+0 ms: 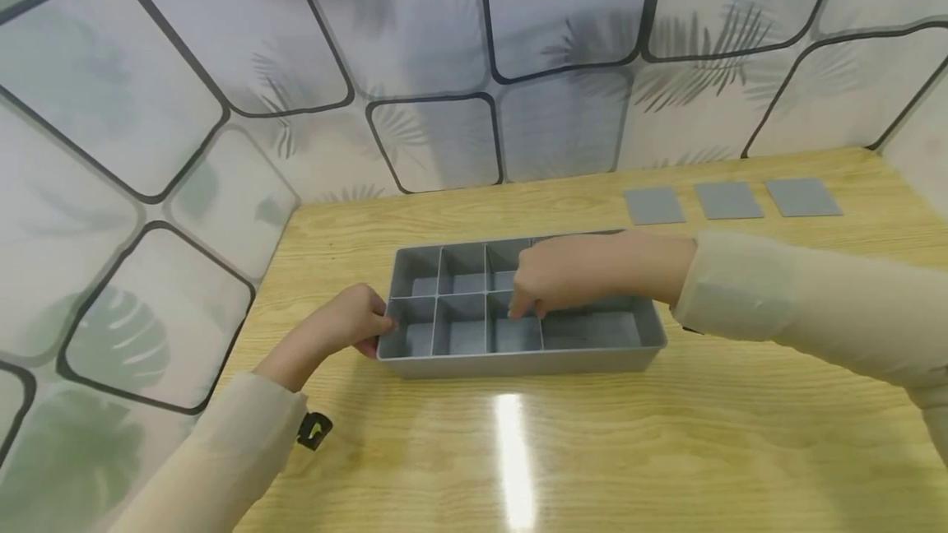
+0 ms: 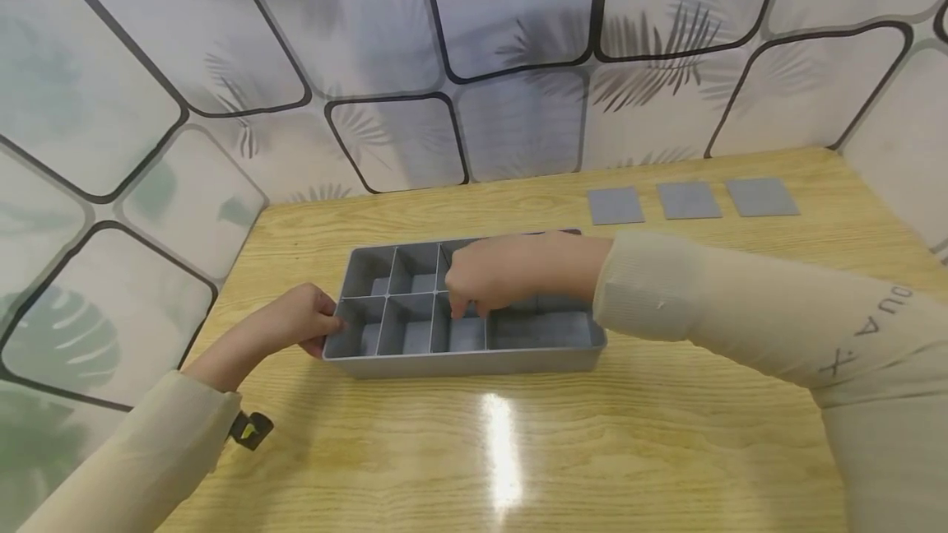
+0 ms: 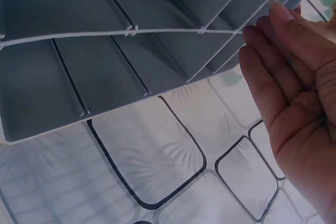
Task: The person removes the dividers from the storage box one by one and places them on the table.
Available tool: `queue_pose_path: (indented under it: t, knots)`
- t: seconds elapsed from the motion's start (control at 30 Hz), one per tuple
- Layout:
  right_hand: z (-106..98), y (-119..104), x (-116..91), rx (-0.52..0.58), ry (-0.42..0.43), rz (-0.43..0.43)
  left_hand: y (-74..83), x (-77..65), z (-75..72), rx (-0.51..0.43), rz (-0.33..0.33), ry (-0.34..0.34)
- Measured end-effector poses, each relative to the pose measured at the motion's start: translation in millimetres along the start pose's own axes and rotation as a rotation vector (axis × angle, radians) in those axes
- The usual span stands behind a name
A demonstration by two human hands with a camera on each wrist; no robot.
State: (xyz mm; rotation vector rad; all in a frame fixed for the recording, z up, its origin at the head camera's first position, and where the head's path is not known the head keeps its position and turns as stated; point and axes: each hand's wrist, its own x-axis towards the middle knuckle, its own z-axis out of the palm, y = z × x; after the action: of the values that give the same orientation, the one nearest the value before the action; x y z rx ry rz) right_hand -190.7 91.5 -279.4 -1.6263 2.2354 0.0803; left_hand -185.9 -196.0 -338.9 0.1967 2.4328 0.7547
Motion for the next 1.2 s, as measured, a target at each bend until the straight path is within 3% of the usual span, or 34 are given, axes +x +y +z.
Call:
queue_pose_path:
  t: [0.07,0.3,0.53,0.87,1.2]
  knots:
    - [2,-4,1,-0.044,-0.013,-0.029,-0.2,0.4,0.1,0.002,0.001,-0.001]
    - [12,-16,5,-0.209,-0.096,0.023,0.7,1.5,1.0,0.018,-0.008,0.013]
    - [21,-16,6,-0.238,-0.059,-0.008,1.2,2.4,2.0,0.021,-0.013,0.027]
    - [33,-14,9,-0.464,-0.008,-0.110,3.3,-0.8,1.5,0.026,-0.014,0.031]
    - [35,-16,12,-0.487,-0.015,-0.086,2.7,-4.9,2.6,0.008,0.001,0.033]
